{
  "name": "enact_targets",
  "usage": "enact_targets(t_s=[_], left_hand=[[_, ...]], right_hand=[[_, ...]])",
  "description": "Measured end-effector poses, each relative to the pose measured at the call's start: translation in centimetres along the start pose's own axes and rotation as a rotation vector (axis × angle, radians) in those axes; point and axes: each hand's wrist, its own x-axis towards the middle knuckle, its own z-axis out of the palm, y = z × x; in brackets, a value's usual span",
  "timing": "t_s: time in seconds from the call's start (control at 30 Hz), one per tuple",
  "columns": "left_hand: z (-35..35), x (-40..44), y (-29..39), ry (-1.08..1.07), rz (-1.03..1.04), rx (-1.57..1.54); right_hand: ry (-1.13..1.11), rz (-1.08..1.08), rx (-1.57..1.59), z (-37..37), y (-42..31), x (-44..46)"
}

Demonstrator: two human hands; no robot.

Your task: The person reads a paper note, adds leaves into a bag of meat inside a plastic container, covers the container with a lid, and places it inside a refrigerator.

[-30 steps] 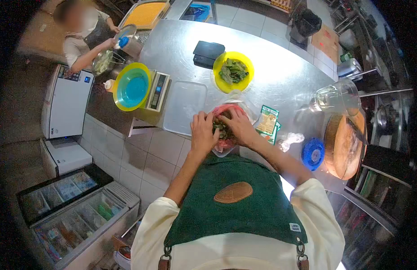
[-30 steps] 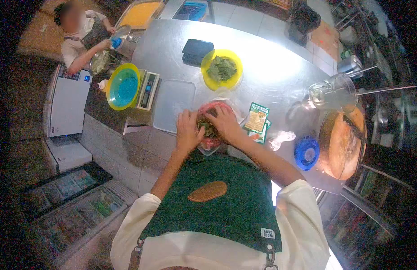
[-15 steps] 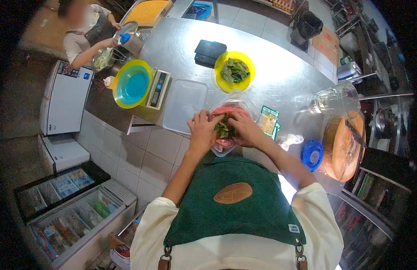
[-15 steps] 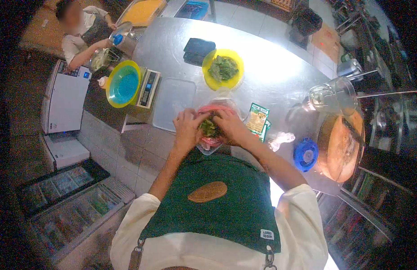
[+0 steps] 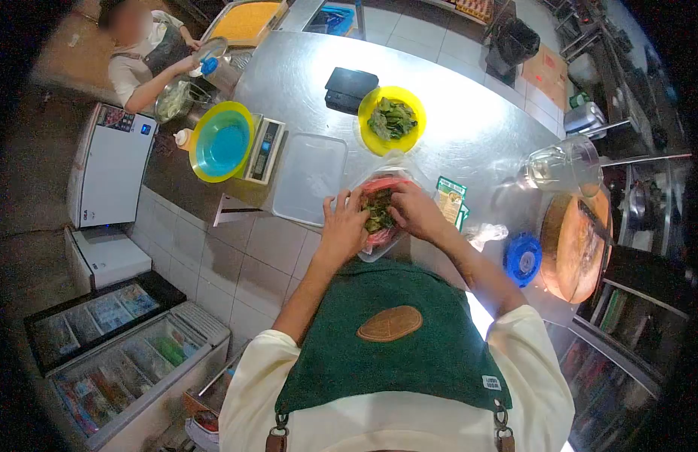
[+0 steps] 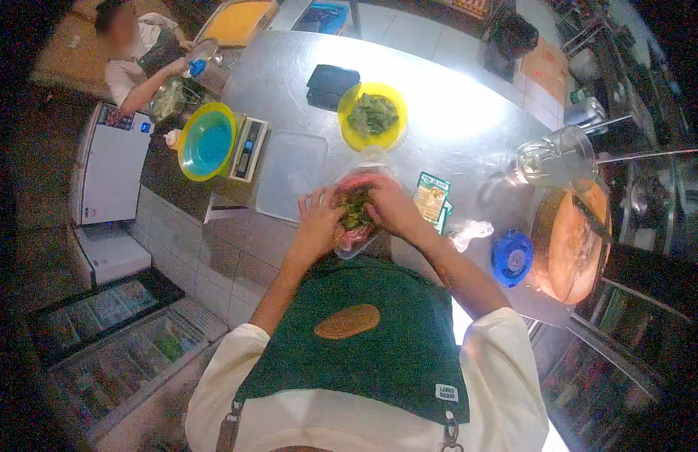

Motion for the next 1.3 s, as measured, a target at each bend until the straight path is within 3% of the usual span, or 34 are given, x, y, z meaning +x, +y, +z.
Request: enact_targets(t_s=[0.07,0.13,0.63,0.93,1.3], left_hand=[[0.4,0.2,0.1,0.041,-0.001,-0.004],[0.9,0.3,0.0,0.080,-0.001,-0.006],[1.3,1.2,0.8,0.168,-0.117,-0.061],[1.5,1.6,0.7,0.080,-0.173,-0.107],[1.2,1.7,0.7,0.076,-0.176,-0.134]], right_hand=[[0.009,0.028,-0.024,0.3,-0.2,0.2],[0.174,-0.040,-0.035,0.6,-0.6,0.5],[0.281,0.130,-0.366,4.7,-1.1,2.1],[0.205,0.160,-0.220,3.2,-2.0,1.5],[0.187,0.021,-0.330,4.1,-0.5,2.0]])
